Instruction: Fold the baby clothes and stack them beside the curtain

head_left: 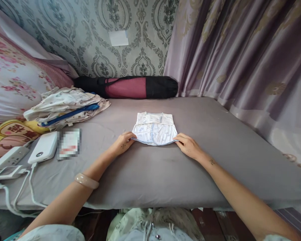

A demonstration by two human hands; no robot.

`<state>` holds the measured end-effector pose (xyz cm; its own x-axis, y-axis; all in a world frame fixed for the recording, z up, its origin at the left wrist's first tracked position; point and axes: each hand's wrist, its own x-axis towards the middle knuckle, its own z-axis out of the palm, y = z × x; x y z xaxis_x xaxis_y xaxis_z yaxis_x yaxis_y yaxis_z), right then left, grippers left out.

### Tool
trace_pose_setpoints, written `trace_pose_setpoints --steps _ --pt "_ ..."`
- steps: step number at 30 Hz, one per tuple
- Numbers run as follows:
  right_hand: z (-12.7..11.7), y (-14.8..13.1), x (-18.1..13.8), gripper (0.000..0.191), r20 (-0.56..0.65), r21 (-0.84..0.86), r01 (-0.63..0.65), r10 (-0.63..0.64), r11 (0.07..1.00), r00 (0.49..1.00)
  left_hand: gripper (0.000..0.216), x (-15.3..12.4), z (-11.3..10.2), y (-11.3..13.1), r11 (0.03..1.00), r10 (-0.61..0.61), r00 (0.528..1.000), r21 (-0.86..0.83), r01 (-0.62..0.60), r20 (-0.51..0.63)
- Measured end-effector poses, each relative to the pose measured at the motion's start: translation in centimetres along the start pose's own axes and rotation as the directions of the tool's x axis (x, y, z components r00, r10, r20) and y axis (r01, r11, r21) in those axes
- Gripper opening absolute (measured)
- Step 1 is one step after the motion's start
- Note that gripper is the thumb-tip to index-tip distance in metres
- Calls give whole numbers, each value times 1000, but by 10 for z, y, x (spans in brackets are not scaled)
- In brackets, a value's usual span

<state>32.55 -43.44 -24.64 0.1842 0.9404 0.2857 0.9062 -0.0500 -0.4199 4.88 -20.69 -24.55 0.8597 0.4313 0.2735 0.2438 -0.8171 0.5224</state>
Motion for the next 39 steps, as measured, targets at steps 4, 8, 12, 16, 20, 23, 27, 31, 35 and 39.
trace_pose_setpoints --steps 4,8,12,16,20,23,27,31,35,39 --pt "3 -2 13 25 -216 34 -44 50 998 975 23 12 1 3 996 -82 984 -60 74 -160" --pt "8 -3 33 27 -317 98 -204 225 974 921 23 33 10 4 953 -256 923 -234 192 -287" --pt "14 0 57 31 -374 97 -292 307 951 875 18 60 22 5 932 -327 860 -287 224 -391" --pt "19 4 79 36 -427 65 -352 344 934 836 18 82 25 5 921 -370 811 -292 258 -453" --pt "24 11 97 39 -450 42 -370 348 928 823 20 99 27 0 916 -387 793 -298 270 -470" --pt "26 17 109 39 -435 2 -379 342 925 833 22 111 29 -9 913 -395 788 -300 278 -472" --pt "28 26 125 36 -412 -45 -415 361 909 837 23 125 32 -23 924 -375 791 -257 282 -483" --pt "29 35 138 34 -351 -73 -455 405 887 845 25 141 36 -36 942 -336 820 -161 295 -464" --pt "31 43 146 33 -254 -118 -508 468 853 846 25 152 41 -42 928 -352 852 -26 372 -388" --pt "36 45 149 31 -210 -167 -571 537 803 817 22 155 46 -43 871 -428 846 104 480 -319"
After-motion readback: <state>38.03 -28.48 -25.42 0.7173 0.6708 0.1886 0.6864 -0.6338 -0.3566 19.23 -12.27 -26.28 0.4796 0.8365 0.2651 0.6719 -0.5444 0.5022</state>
